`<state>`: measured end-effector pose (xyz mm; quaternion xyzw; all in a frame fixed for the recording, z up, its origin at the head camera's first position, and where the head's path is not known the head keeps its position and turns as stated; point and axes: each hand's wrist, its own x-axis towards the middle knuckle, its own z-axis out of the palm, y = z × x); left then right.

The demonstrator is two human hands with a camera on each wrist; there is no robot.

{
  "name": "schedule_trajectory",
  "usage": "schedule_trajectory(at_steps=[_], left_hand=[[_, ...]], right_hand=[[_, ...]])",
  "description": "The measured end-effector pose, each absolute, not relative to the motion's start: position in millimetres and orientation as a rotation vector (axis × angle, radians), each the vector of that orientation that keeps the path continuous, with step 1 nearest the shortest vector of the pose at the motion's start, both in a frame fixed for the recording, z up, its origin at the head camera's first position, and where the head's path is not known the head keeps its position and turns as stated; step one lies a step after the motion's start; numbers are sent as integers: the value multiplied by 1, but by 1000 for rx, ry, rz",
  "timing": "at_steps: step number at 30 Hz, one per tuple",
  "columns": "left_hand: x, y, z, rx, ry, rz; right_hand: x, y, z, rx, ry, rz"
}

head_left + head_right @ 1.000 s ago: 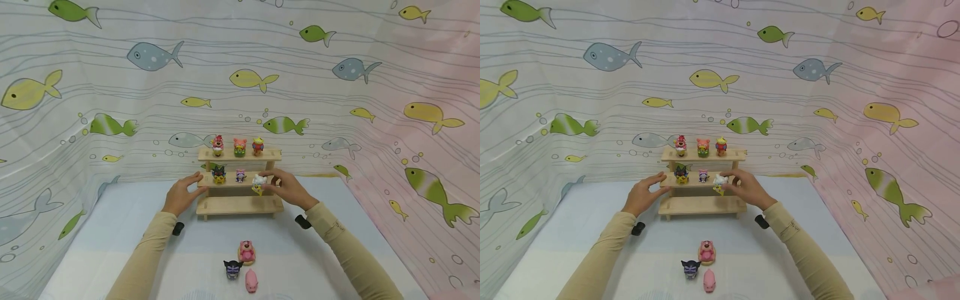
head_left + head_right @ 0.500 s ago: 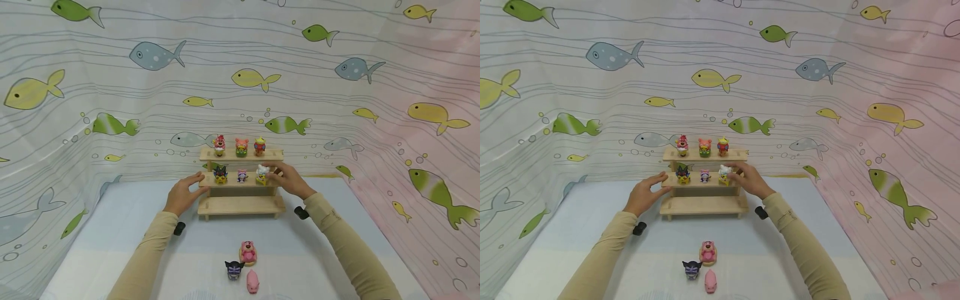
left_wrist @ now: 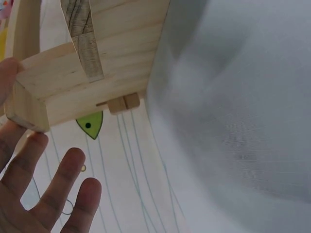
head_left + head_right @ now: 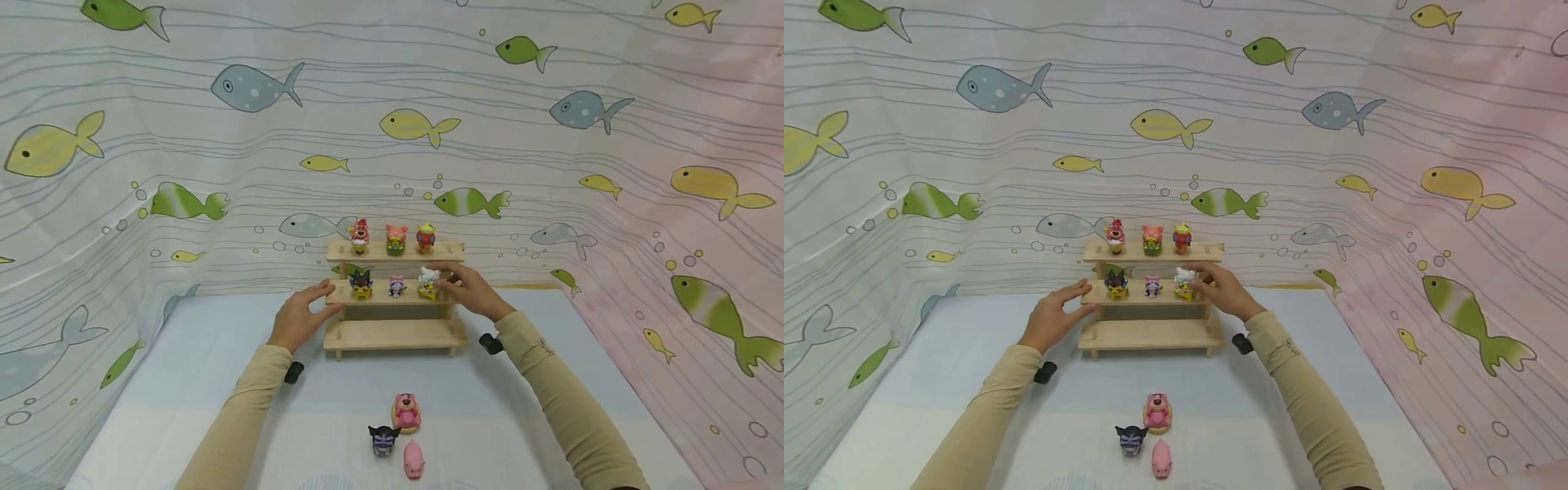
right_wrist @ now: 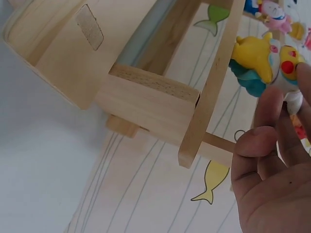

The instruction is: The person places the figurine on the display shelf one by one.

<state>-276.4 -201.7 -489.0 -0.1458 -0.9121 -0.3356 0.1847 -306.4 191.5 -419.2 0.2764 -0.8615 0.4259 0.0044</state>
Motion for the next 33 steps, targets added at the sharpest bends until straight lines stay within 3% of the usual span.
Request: schedule_trajectory(at_steps=[18, 25, 33], left_hand=[[-274, -202, -489, -421, -2569, -943], [-274, -201, -486, -424, -2548, -946], [-274, -201, -487, -423, -2543, -956]], right_hand=[[-285, 195, -415, 693, -2543, 1324], [-249, 186, -415, 877, -2409, 1295], [-213, 176, -446, 1027, -2528, 1240]])
